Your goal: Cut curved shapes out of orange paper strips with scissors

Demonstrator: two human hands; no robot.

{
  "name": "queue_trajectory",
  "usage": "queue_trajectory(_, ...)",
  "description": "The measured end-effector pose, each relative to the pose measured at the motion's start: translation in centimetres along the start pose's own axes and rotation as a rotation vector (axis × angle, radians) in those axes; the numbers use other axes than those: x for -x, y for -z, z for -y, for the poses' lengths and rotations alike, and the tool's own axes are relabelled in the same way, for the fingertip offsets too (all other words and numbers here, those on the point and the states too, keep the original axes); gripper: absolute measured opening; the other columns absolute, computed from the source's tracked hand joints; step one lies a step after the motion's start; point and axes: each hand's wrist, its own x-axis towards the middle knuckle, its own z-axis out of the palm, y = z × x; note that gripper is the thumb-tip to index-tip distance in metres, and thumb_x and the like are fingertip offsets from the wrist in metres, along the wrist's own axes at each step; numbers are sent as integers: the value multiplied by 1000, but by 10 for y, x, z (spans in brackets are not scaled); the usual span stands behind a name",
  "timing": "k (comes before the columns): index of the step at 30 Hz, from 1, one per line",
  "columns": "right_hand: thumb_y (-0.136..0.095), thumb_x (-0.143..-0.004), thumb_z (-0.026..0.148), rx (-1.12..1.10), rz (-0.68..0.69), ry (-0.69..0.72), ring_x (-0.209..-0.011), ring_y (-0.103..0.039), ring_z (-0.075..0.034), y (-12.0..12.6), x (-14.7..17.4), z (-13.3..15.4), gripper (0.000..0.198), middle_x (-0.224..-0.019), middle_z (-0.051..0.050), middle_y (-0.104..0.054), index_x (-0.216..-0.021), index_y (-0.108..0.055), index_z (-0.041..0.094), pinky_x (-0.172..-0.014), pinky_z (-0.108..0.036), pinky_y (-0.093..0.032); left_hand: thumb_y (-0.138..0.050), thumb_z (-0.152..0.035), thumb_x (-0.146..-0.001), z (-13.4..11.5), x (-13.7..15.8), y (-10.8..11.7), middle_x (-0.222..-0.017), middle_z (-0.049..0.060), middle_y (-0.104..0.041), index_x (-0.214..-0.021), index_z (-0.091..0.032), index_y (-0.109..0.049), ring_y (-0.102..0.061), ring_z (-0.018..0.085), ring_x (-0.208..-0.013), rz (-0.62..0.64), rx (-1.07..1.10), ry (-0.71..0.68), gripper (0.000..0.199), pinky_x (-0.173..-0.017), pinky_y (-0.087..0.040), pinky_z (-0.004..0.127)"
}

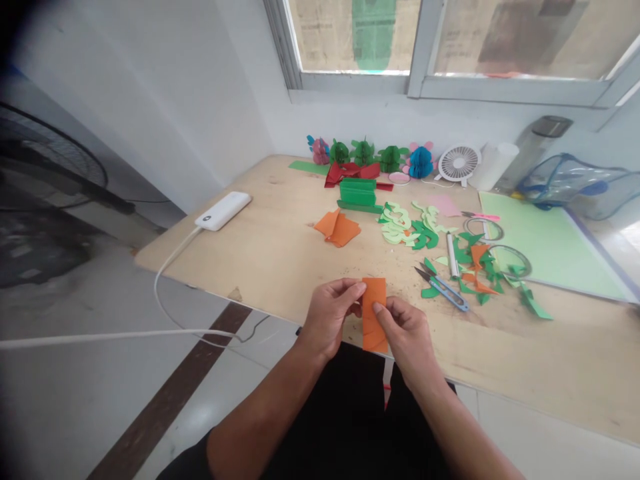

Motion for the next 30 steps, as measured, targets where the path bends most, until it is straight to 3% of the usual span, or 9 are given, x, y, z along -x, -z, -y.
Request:
queue_trajectory(13, -73, -73, 46, -78, -45, -13, -58, -59, -17, -1, -5, 0, 26, -67, -1, -66, -79, -69, 21, -58, -30, -49, -74, -28, -61, -1, -9, -3, -58, 0, -59, -60, -14, -66, -50, 8, -52, 28, 30, 27, 17, -50, -39, 22)
queue_trajectory(20, -73, -74, 43, -100, -71, 42, -51, -52, -13, 2, -8, -3, 24, -60, 1, -62, -70, -67, 20, -52, -27, -44, -75, -30, -61, 1, -11, -5, -60, 0, -60, -64, -13, -67, -52, 8, -54, 59, 9, 31, 19, -51, -42, 22)
queue_trajectory(24, -73, -75, 37, -163, -114, 80, -49, -48, -11, 3, -9, 0, 23, -56, 3, -59, -62, -63, 21, -50, -26, -40, -71, -32, -67, 2, -5, 0, -66, 2, -65, -73, -14, -68, -57, 11, -58, 125, -69, 33, 20, -53, -43, 22)
queue_trajectory(30, -74, -73, 38, -183, -218, 118, -51, -50, -13, 5, -12, 4, 19, -55, 3, -57, -68, -63, 22, -49, -26, -40, -70, -26, -71, 10, 19, 11, -72, 3, -67, -85, -15, -66, -63, 14, -68, 143, -306, -43, 18, -61, -47, 24)
